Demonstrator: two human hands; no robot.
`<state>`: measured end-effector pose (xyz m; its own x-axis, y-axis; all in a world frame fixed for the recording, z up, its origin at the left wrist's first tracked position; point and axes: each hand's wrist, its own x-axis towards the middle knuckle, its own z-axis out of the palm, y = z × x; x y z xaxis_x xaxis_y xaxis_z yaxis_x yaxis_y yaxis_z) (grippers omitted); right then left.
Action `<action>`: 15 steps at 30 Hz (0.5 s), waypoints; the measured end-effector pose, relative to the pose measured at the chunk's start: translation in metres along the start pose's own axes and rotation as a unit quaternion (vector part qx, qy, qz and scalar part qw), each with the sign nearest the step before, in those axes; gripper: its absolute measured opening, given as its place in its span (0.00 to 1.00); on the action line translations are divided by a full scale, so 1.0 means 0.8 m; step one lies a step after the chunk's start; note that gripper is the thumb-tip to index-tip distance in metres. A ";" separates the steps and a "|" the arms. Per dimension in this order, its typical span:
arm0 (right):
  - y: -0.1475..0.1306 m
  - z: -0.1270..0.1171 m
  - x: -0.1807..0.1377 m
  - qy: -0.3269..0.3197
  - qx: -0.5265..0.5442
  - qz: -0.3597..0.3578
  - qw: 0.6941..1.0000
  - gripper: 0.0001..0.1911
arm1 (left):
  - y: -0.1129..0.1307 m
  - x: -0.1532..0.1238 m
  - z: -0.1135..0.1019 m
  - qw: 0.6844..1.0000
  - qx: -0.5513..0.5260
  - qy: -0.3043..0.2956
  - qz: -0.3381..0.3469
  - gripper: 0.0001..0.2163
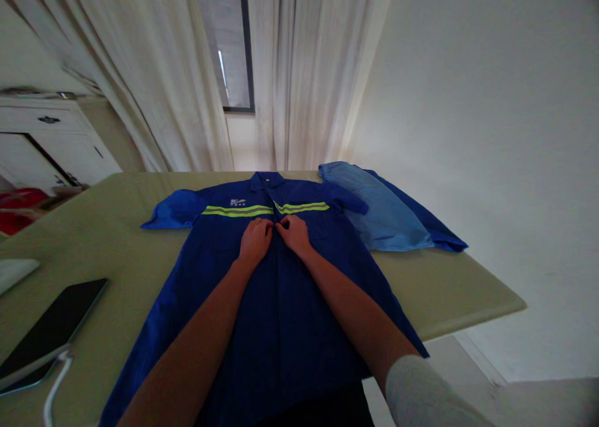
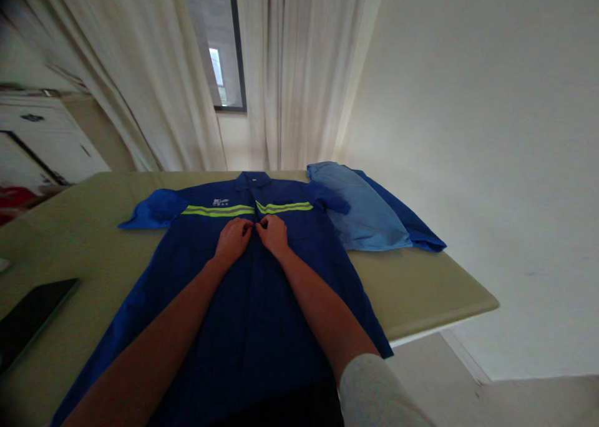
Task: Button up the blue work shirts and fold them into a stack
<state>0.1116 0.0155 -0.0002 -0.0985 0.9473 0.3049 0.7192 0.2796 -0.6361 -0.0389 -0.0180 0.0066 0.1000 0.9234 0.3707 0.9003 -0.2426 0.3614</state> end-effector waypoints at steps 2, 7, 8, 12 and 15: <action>0.004 0.002 0.002 0.000 0.019 -0.016 1.000 0.05 | 0.001 0.001 0.001 0.999 -0.025 0.006 -0.027 0.08; 0.013 0.004 0.007 -0.008 0.056 -0.057 0.997 0.06 | 0.009 0.002 0.004 0.994 -0.054 0.013 -0.095 0.06; 0.014 0.005 0.008 -0.007 0.061 -0.055 0.997 0.06 | 0.009 0.001 0.005 0.994 -0.058 0.013 -0.096 0.06; 0.016 0.006 0.008 -0.004 0.062 -0.049 0.997 0.07 | 0.010 -0.001 0.006 0.994 -0.060 0.016 -0.090 0.05; 0.016 0.006 0.008 0.002 0.045 -0.037 0.998 0.06 | 0.012 -0.004 0.005 0.995 -0.044 0.017 -0.088 0.05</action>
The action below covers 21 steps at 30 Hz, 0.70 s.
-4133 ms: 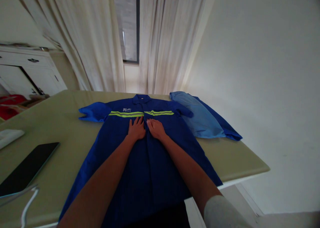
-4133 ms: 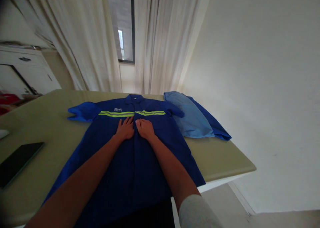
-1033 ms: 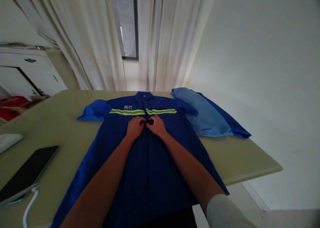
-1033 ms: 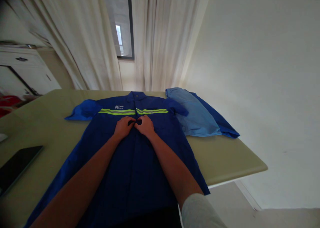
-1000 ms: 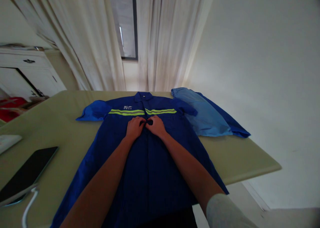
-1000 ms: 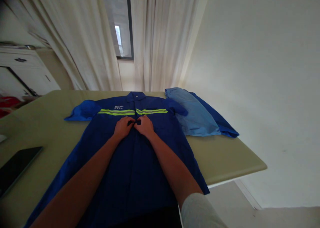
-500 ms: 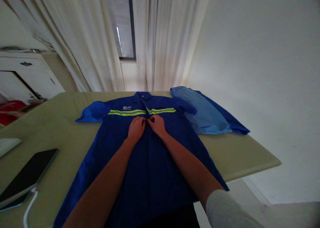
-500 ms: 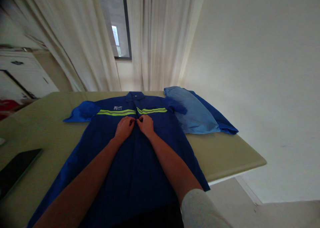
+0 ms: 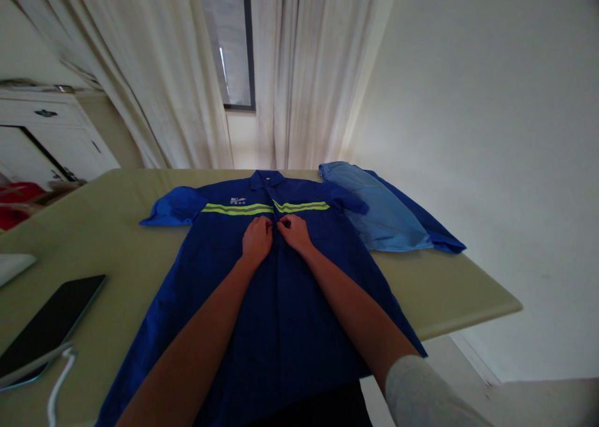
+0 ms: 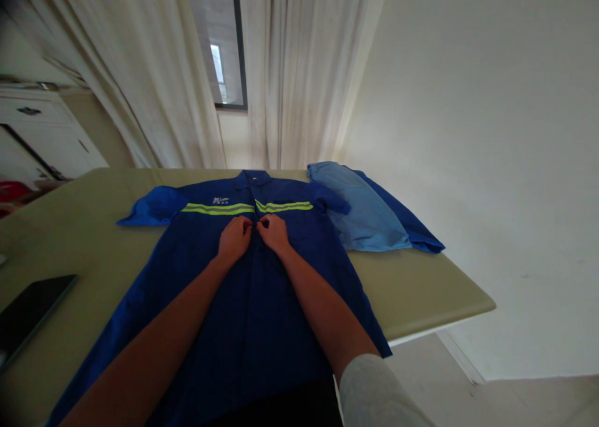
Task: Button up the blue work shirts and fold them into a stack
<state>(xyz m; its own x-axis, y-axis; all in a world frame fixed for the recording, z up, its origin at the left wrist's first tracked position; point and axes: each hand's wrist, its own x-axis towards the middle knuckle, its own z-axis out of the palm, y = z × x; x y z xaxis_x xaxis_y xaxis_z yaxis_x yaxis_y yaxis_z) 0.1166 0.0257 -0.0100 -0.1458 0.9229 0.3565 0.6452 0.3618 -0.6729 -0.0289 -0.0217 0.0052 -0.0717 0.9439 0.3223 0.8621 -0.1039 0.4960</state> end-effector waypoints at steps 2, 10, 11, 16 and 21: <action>-0.001 0.000 0.000 0.004 -0.012 0.008 1.000 0.06 | 0.003 -0.002 -0.001 1.000 0.019 0.002 0.014 0.05; 0.000 0.001 -0.002 0.017 -0.005 -0.018 1.000 0.05 | 0.009 -0.008 -0.003 0.996 0.063 0.003 0.063 0.08; 0.000 0.002 -0.002 0.017 -0.002 -0.016 1.000 0.05 | 0.009 -0.007 -0.003 0.996 0.060 0.003 0.062 0.08; -0.008 -0.001 -0.005 0.026 -0.021 0.036 0.999 0.04 | 0.007 -0.006 -0.003 0.996 0.062 -0.003 0.059 0.08; -0.010 -0.004 -0.005 0.028 -0.026 0.028 0.999 0.02 | 0.006 -0.007 -0.003 0.995 0.074 -0.008 0.062 0.08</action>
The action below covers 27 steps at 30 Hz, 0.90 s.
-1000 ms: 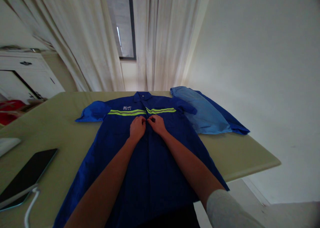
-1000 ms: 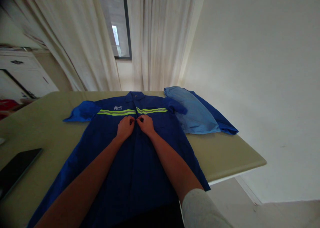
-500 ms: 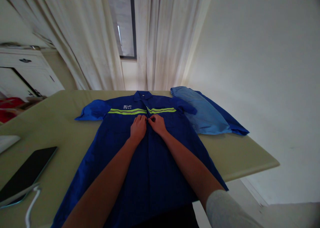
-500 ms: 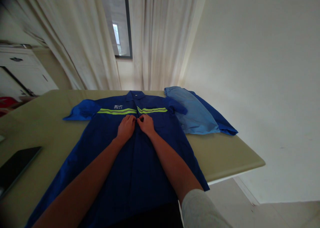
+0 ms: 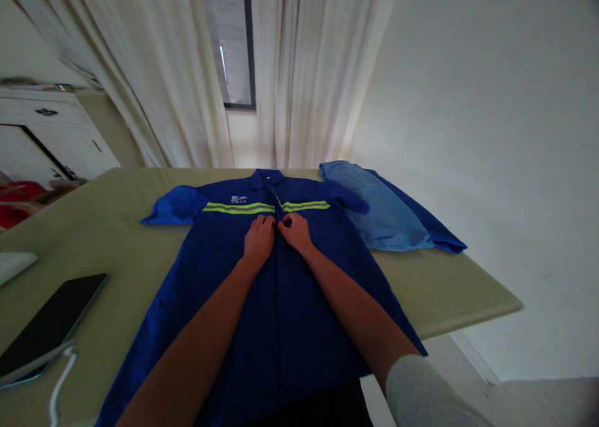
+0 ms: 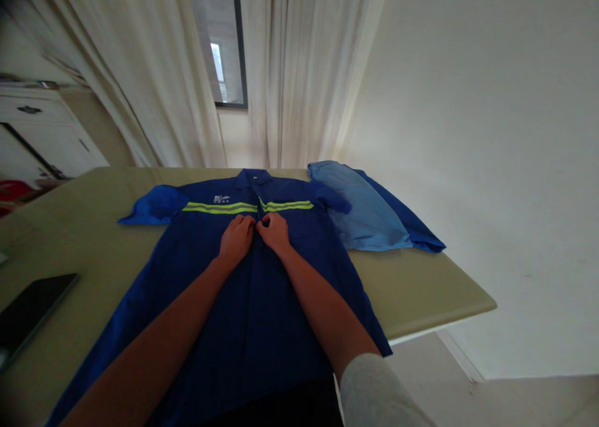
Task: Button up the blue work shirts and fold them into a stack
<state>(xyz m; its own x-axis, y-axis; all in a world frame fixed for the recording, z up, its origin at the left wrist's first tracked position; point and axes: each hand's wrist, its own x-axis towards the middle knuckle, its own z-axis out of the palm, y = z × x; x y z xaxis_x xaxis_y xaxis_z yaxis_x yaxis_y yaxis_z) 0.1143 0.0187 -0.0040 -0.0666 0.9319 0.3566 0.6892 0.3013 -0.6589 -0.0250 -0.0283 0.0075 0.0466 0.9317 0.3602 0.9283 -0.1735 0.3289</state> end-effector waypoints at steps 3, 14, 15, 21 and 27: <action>0.002 0.002 0.000 -0.015 0.002 -0.019 1.000 0.02 | 0.000 0.000 0.001 1.000 0.008 -0.003 0.004 0.08; 0.001 0.000 -0.002 -0.046 0.003 -0.047 0.998 0.05 | 0.002 0.001 0.001 1.000 0.023 0.004 0.018 0.10; 0.001 0.000 -0.002 -0.044 0.008 -0.054 0.998 0.04 | 0.003 0.001 0.000 1.000 0.028 0.004 0.013 0.10; 0.003 -0.001 0.001 -0.040 0.055 -0.068 0.995 0.05 | 0.001 0.003 -0.001 1.000 -0.004 -0.007 0.009 0.10; 0.004 0.000 0.003 -0.060 0.051 -0.049 0.996 0.05 | -0.007 0.007 0.003 0.998 -0.057 -0.003 -0.005 0.08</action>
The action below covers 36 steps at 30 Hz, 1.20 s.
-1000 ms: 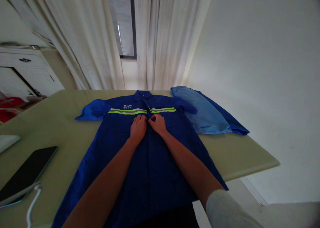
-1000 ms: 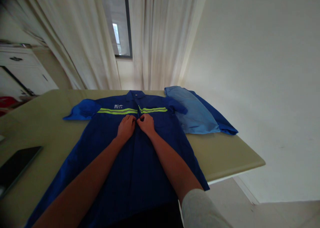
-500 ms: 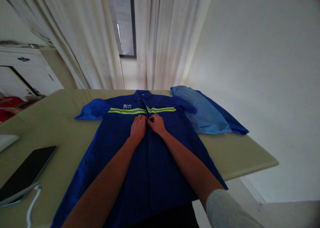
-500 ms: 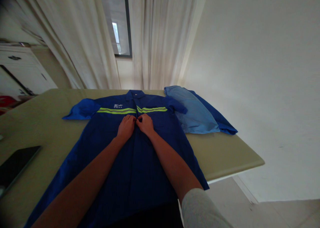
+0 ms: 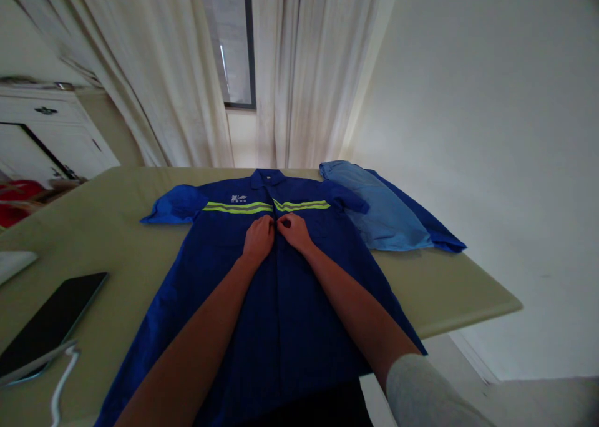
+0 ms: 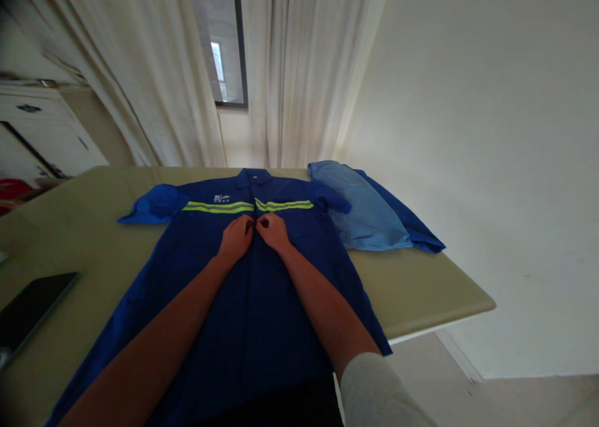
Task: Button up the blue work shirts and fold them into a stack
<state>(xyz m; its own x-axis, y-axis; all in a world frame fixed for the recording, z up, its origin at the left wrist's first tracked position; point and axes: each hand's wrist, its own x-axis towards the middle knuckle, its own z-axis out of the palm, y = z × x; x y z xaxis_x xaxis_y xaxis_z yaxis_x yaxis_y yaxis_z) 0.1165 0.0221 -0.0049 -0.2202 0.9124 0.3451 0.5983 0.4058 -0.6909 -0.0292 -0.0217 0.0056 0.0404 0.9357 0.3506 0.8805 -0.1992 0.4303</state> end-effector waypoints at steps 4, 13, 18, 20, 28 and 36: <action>0.001 0.001 -0.002 -0.006 -0.001 -0.009 1.000 0.06 | -0.002 0.002 0.002 0.999 -0.030 0.016 -0.014 0.08; -0.004 0.001 -0.004 -0.030 -0.037 -0.016 0.999 0.03 | -0.007 0.008 0.002 0.995 -0.072 0.008 -0.074 0.04; -0.005 0.004 -0.005 -0.023 -0.062 -0.008 0.998 0.03 | -0.007 0.008 0.002 0.996 -0.060 0.007 -0.060 0.05; -0.007 0.006 -0.006 -0.024 -0.075 -0.005 0.997 0.04 | -0.007 0.008 0.002 0.997 -0.061 0.005 -0.055 0.04; -0.014 0.005 -0.010 -0.027 -0.099 -0.012 0.995 0.05 | -0.010 0.010 0.003 0.993 -0.079 0.005 -0.093 0.04; -0.008 0.002 -0.009 -0.027 -0.079 -0.020 0.996 0.03 | -0.012 0.011 0.006 0.989 -0.105 -0.003 -0.101 0.05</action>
<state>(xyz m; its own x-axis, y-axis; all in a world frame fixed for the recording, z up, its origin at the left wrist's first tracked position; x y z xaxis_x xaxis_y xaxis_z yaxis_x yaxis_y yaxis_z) 0.1127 0.0133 -0.0037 -0.2852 0.8990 0.3324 0.7015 0.4321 -0.5667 -0.0353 -0.0099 0.0005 -0.1229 0.9641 0.2355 0.7532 -0.0639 0.6547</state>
